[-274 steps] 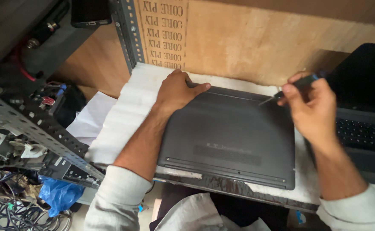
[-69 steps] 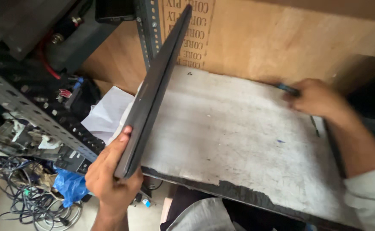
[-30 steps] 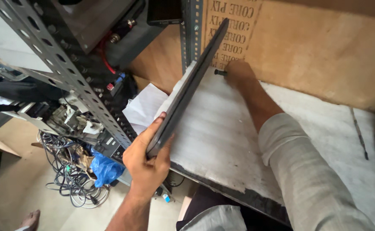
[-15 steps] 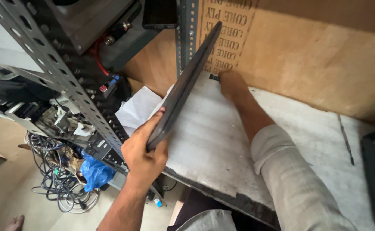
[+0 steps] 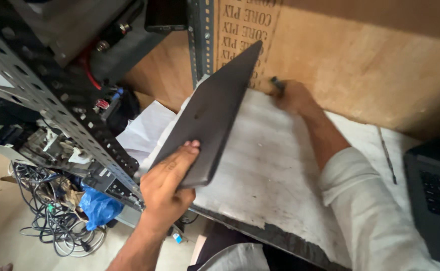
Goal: The person uses a screwdriver to unscrew and remove the back cover of a laptop, exposing the internal components, then aligns the cover back onto the laptop body and drives the screws back in. They then set the closed laptop aside, open a second laptop, and type on its keyboard.
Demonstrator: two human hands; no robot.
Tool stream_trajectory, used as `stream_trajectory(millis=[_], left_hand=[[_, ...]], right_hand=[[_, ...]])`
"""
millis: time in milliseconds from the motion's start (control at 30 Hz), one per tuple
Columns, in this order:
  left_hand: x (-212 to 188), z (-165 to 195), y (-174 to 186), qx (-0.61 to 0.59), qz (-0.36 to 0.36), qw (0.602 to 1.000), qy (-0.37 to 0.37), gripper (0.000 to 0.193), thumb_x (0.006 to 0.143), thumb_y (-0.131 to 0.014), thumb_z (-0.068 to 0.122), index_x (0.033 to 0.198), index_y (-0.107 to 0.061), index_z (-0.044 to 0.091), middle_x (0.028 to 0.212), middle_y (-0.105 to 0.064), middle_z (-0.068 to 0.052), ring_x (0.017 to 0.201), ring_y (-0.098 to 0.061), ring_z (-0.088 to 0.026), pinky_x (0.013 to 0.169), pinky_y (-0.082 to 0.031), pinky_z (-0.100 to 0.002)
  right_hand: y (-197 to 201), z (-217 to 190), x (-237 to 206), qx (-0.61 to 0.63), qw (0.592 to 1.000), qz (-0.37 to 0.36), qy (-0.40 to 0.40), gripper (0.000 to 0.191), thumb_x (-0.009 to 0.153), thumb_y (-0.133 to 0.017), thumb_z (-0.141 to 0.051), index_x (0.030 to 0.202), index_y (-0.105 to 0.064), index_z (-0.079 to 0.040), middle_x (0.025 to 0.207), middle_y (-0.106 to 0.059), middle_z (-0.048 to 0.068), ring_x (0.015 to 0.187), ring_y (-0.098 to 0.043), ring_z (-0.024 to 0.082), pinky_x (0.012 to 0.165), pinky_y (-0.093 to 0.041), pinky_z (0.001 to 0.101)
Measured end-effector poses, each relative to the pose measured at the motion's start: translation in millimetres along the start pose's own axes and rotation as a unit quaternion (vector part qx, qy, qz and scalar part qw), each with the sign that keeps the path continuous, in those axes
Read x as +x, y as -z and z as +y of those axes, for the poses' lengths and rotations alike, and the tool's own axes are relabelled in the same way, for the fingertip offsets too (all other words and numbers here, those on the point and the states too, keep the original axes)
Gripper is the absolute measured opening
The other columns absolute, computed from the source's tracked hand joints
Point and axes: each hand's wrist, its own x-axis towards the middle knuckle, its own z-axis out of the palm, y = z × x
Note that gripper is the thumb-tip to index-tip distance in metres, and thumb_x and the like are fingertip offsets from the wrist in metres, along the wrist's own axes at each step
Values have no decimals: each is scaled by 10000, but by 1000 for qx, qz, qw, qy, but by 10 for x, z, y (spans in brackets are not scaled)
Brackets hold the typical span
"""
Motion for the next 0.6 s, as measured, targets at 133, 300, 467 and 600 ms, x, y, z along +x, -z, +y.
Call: stream_trajectory(millis=[133,300,467,600], left_hand=[[-54,107,-29,31,-56,997,-51,630,538,-598,-73,1160,-691,-39,1192,-738,-176,1153,-723,-337,1032,-581,-428],[-88,228,-81,62,-85,988,-109,534,627,-604,-62,1146,-720,-8,1191,-746,-126,1137,-728,-310,1012,-594,-426],[-153,321,-117,85,-98,978,-161,289,826,-687,-2,1106,-737,50,1182,-751,-83,1117,-735,-279,996,-600,-406],[-195,276,-67,99,-134,964,-205,330,827,-684,95,1151,-732,59,1224,-743,-84,1127,-723,-293,993,-588,-415]], right_hand=[[384,338,-252,103,991,-71,-54,103,848,-727,-84,862,-729,18,787,-706,154,733,-641,260,639,-518,398],[652,563,-561,277,946,-101,-136,122,829,-658,44,905,-725,-25,777,-712,17,729,-662,136,643,-536,285],[572,507,-751,231,965,-94,-78,342,754,-619,72,1055,-728,-48,801,-713,77,723,-652,192,622,-526,353],[426,417,-783,-82,995,-40,-36,260,840,-709,-189,1051,-737,-39,865,-733,219,798,-697,390,746,-558,465]])
